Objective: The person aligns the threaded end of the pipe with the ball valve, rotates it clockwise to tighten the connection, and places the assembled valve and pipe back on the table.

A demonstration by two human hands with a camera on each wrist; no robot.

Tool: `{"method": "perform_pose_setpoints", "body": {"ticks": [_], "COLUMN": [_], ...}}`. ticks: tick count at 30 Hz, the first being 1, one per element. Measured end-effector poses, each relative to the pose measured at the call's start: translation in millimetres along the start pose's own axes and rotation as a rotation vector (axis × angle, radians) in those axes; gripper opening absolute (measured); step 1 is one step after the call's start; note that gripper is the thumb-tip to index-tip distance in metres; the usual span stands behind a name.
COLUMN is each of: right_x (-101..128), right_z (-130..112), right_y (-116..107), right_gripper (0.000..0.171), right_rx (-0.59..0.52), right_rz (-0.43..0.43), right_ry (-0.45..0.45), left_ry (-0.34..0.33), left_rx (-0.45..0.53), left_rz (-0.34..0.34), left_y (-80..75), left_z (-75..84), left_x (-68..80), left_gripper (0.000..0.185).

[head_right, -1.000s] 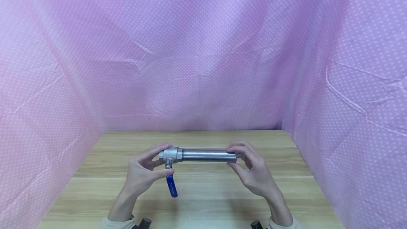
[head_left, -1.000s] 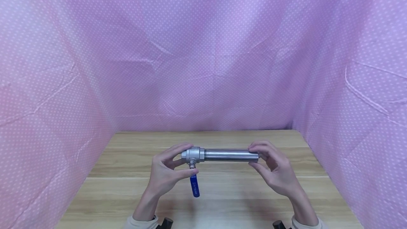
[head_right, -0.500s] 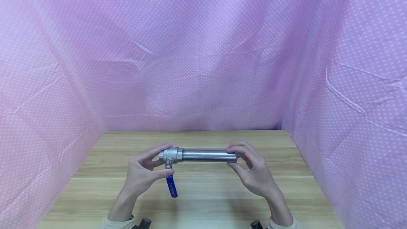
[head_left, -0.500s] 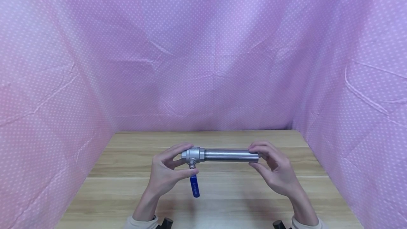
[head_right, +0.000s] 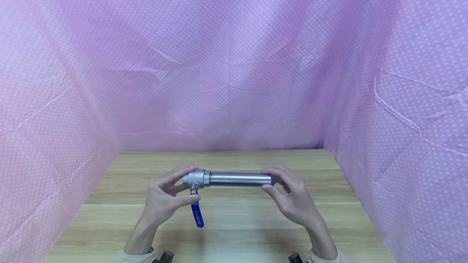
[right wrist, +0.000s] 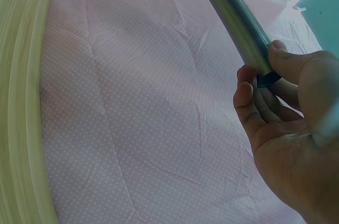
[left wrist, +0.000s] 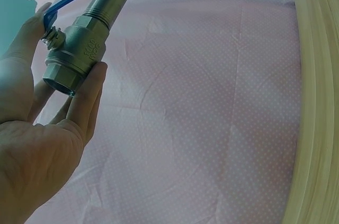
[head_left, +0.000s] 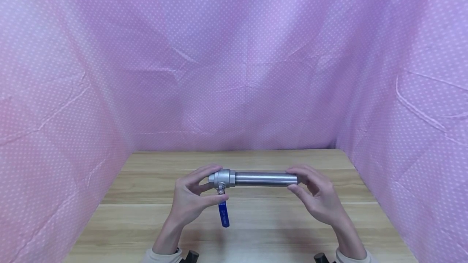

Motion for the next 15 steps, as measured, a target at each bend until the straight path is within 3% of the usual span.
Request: {"method": "perform_pose_setpoints", "body": {"ticks": [6,15], "right_x": [1.1,-4.0], "right_z": [0.7,-1.5], "right_y": [-0.7,1.1], "right_gripper": [0.056,0.065], "right_rx": [0.040,-0.108], "right_rz": [0.002,-0.035], "right_ry": [0.062,-0.019], "left_ry": [-0.002,-0.003], "left_rx": [-0.002,-0.007], "left_rz": [0.002,0.004], "left_y": [-0.1,-0.2], "left_z": [0.0,0.5], "left_x": [0.2,0.3], "left_gripper": [0.068,0.069]}}
Point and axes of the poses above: each hand's wrist, its own x-axis away from the middle knuckle, its own y-axis out of the palm, z = x × y, the point moved 4 cm from there along -x, towards the middle knuckle, and after that the axes turned 10 degrees about -z, right-handed, at the moved point
